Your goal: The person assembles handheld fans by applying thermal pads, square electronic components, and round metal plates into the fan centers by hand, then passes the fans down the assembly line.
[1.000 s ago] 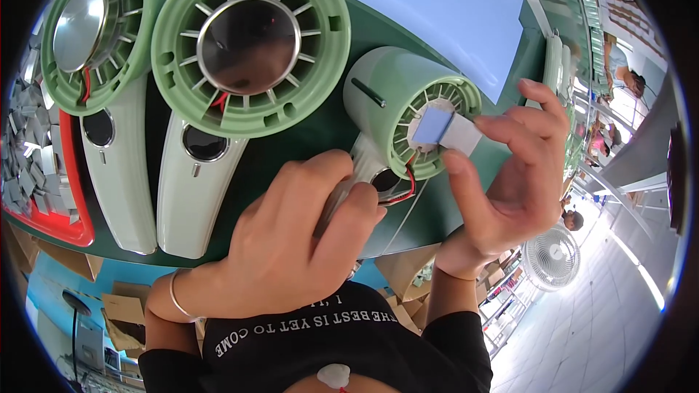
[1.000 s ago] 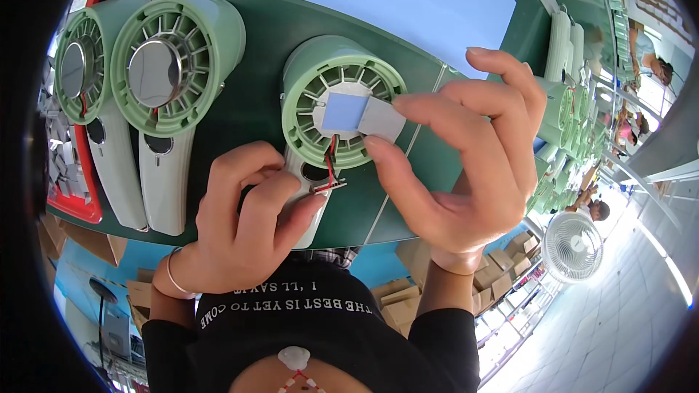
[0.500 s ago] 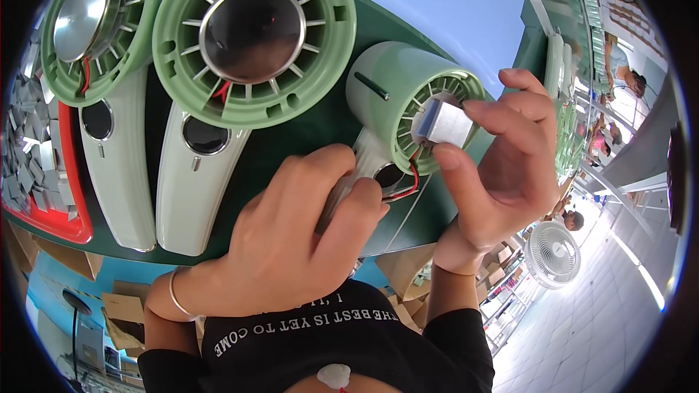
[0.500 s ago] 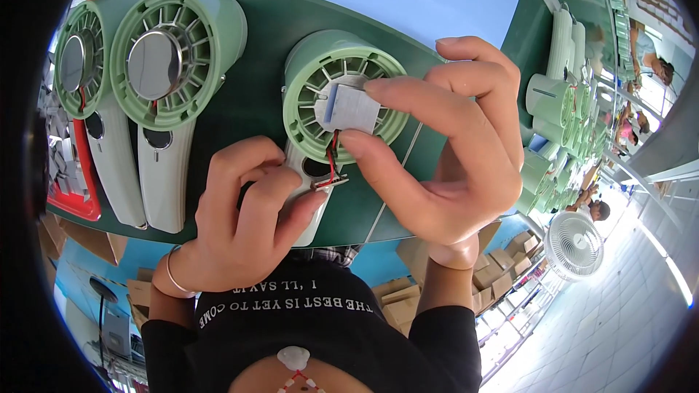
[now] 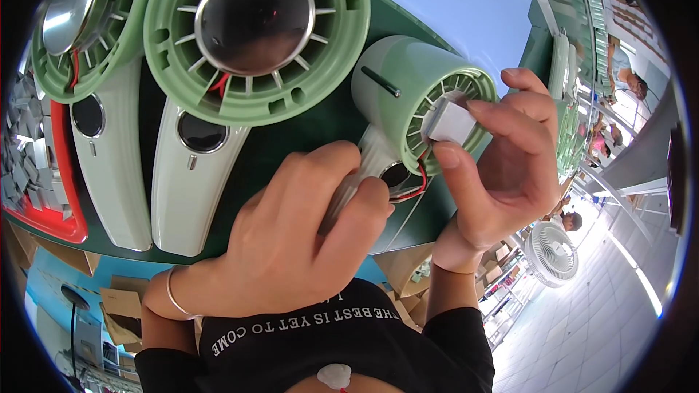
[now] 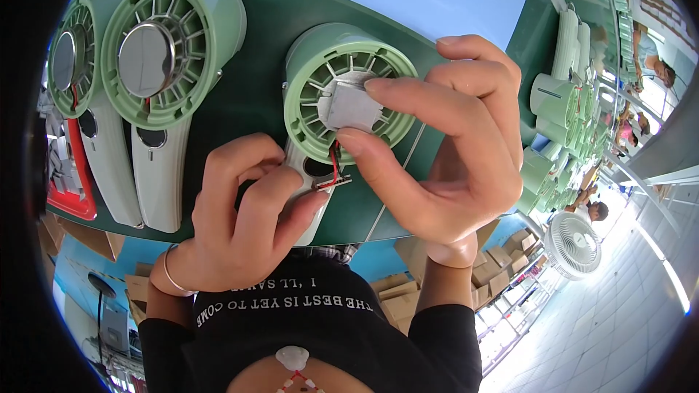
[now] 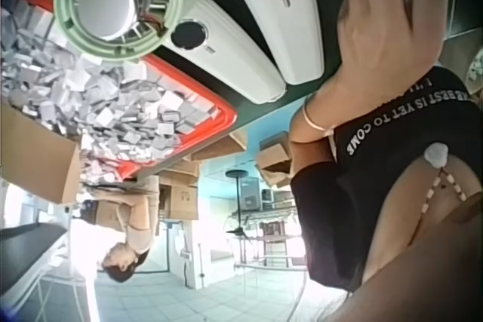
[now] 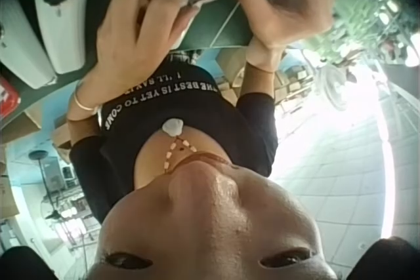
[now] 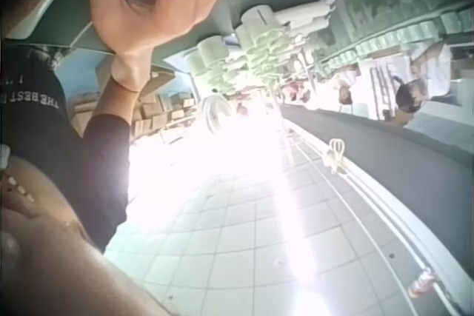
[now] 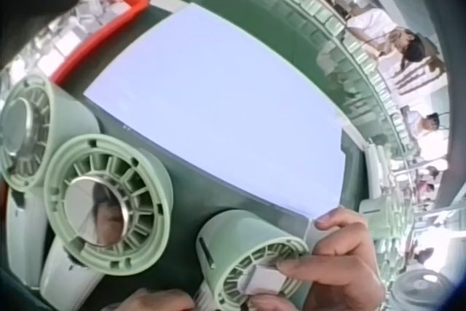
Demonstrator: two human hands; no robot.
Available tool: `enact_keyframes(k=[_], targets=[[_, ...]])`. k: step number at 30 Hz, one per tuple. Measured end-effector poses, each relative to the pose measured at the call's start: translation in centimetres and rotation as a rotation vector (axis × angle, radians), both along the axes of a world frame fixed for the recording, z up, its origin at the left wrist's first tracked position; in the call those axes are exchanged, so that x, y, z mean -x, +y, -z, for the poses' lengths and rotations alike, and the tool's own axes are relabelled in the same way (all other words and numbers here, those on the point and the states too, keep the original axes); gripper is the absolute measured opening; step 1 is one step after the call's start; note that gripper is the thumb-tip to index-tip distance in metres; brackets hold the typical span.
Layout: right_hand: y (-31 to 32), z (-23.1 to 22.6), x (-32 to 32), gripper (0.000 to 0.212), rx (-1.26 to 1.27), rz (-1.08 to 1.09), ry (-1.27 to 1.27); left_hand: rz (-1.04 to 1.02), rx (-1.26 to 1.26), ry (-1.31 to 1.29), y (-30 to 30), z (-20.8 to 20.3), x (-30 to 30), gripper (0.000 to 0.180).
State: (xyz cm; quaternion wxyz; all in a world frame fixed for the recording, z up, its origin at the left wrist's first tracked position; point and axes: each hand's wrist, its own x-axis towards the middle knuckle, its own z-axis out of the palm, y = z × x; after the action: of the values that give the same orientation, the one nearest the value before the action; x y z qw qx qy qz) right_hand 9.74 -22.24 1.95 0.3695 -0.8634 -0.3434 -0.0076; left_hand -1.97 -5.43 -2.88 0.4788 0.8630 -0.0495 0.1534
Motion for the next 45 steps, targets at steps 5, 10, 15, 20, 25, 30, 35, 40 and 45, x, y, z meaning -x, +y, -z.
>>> enact_keyframes(k=[5, 10, 15, 20, 25, 30, 35, 40, 45], targets=[[0.4, -0.2, 0.4, 0.036, 0.011, 0.042, 0.001, 0.0, -0.002, -0.009, 0.0, 0.1, 0.0, 0.026], [0.5, -0.4, 0.5, 0.038, 0.063, 0.038, -0.05, 0.044, -0.012, 0.017, 0.6, -0.3, 0.1, 0.034], [0.5, -0.9, 0.3, 0.038, 0.106, 0.02, -0.111, 0.1, -0.007, 0.027, 0.5, -0.4, 0.1, 0.041], [0.8, 0.0, 0.2, 0.034, 0.054, -0.02, -0.107, -0.009, 0.02, 0.02, 0.1, -0.2, 0.1, 0.026], [0.9, 0.0, -0.1, 0.03, -0.013, 0.011, -0.022, 0.065, 0.035, 0.062, 0.8, -0.7, -0.4, 0.03], [0.7, -0.5, -0.1, 0.028, -0.083, 0.052, 0.042, 0.163, 0.055, 0.089, 0.7, -1.6, -0.6, 0.031], [0.2, 0.3, -0.9, 0.03, -0.236, 0.139, 0.197, 0.121, 0.044, 0.122, 0.4, -1.1, 0.0, 0.03], [-6.6, 2.4, -8.4, 0.025, 0.08, 0.634, -0.136, 0.109, 0.003, 0.073, 0.1, -1.2, 0.0, 0.033], [-8.3, 3.7, -12.9, 0.021, 0.197, 0.725, -0.09, 0.114, 0.015, 0.066, 0.1, -1.1, -0.1, 0.031]])
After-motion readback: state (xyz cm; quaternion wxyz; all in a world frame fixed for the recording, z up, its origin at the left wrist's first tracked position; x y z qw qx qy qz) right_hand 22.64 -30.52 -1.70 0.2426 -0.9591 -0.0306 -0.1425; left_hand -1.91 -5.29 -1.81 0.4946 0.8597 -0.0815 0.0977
